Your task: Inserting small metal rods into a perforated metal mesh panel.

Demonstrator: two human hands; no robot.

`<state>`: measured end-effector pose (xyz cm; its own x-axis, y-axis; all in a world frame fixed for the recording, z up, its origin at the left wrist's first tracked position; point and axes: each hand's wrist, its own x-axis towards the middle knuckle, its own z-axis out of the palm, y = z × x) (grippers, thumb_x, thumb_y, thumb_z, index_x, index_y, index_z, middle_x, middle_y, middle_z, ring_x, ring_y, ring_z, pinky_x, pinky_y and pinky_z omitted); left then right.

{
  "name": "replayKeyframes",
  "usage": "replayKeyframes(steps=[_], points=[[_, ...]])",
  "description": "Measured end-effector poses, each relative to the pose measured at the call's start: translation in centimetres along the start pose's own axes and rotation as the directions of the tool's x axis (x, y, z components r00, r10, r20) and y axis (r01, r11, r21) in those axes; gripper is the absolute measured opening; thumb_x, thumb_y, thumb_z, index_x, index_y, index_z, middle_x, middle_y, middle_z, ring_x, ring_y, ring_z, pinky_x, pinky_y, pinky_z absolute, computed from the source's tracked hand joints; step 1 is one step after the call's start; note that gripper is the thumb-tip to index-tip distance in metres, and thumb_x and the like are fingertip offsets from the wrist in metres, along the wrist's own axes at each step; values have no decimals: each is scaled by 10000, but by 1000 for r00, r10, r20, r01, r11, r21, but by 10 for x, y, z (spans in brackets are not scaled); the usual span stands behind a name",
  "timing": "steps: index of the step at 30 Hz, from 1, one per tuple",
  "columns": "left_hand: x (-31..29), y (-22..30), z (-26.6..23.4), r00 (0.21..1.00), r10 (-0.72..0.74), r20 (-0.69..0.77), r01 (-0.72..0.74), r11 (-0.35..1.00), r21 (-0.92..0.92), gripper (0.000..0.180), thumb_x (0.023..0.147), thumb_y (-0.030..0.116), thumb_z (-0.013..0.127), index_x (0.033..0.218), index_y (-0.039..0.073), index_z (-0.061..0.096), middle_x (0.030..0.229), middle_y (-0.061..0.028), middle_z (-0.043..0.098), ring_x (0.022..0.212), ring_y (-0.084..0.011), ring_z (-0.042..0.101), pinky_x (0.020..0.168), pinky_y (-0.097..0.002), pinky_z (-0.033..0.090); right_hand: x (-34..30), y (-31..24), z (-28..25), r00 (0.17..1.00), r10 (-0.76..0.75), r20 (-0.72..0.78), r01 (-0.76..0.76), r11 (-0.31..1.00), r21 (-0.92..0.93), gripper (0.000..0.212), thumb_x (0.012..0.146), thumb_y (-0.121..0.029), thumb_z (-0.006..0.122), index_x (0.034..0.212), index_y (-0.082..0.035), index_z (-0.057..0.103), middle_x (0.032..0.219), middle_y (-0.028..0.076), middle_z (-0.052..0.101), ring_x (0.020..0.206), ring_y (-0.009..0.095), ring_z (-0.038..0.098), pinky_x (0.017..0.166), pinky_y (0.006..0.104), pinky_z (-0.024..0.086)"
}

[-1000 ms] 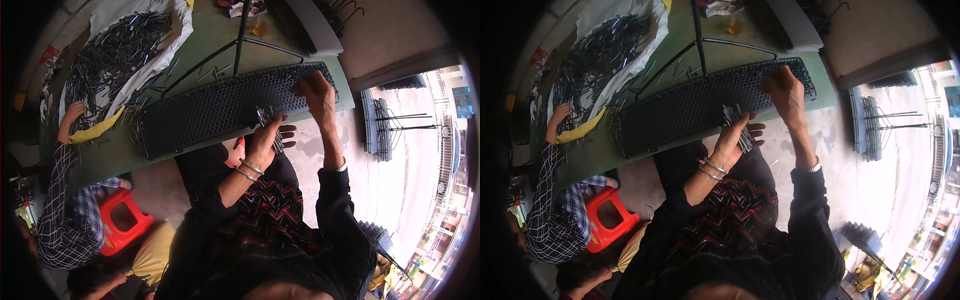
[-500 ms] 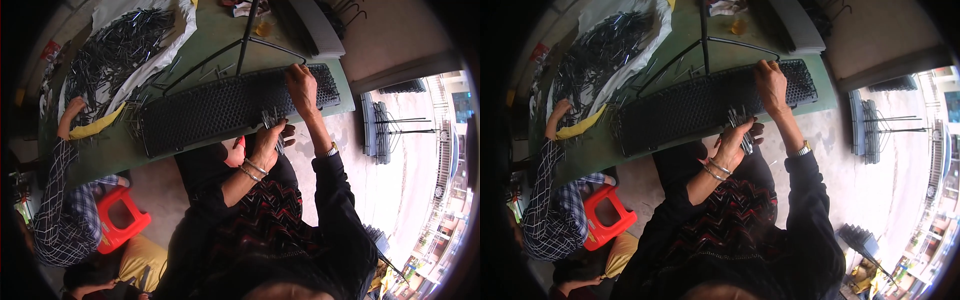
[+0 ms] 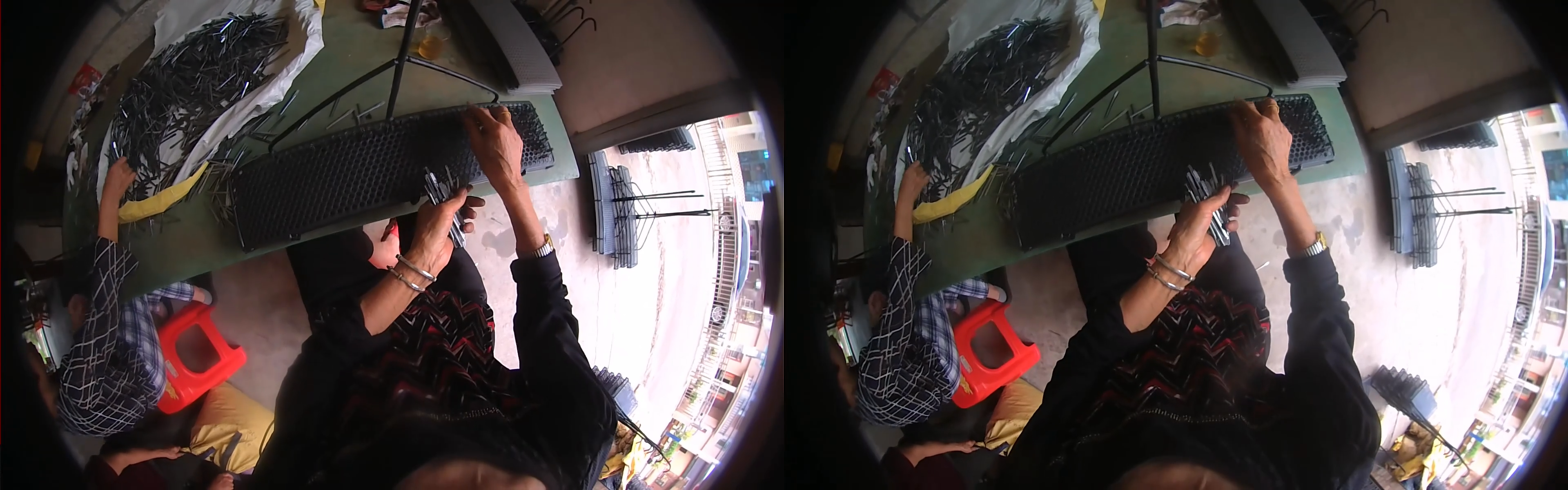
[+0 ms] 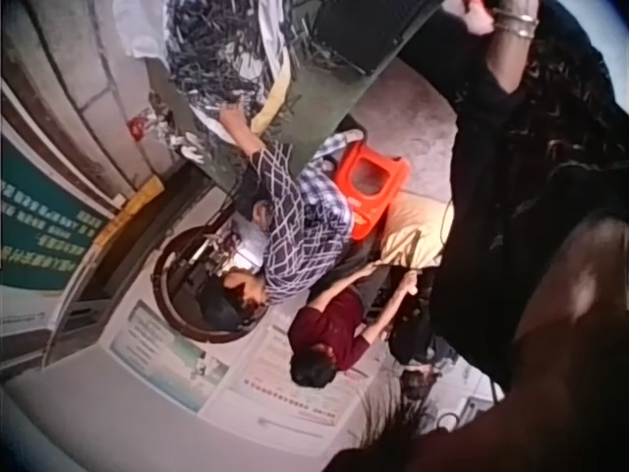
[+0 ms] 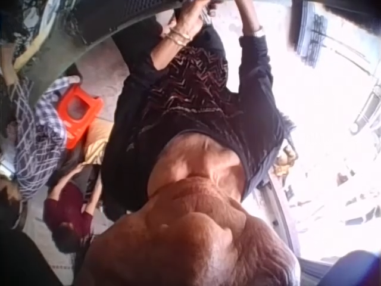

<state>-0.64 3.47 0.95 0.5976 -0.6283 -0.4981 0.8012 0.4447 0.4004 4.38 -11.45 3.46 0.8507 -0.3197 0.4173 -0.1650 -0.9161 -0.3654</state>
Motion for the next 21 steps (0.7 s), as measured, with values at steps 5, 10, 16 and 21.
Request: replayKeyframes(steps=[5,10,16,21], points=[[0,2,-4,997,70,-10,-70,998,-2,92,879,134,603,936,62,610,839,-94,685,657,-101,546,524,-226,404,-15,0,-42,814,55,578,-292,899,326,252,856,-230,641,1009,-32,665,811,127,625,717,177,606,637,336,474],[-4,4,-1,997,80,8,-80,994,68,131,875,157,615,967,65,619,871,-89,693,687,-114,587,553,-237,418,-32,0,-57,703,10,712,-474,752,458,208,844,-147,624,951,29,652,840,72,645,752,101,574,642,277,460],[-10,7,2,997,54,51,-61,985,164,202,877,206,623,1020,64,635,896,-91,699,758,-152,659,564,-249,425,-40,0,-60,742,10,670,-463,730,502,212,836,-159,611,908,37,646,820,67,640,750,118,579,640,270,457],[-7,4,1,998,59,31,-63,984,167,205,887,217,613,1022,64,633,898,-103,699,772,-181,678,584,-269,457,-42,6,-61,792,49,608,-450,720,528,162,844,-119,591,883,29,641,769,77,642,701,129,600,630,263,472]])
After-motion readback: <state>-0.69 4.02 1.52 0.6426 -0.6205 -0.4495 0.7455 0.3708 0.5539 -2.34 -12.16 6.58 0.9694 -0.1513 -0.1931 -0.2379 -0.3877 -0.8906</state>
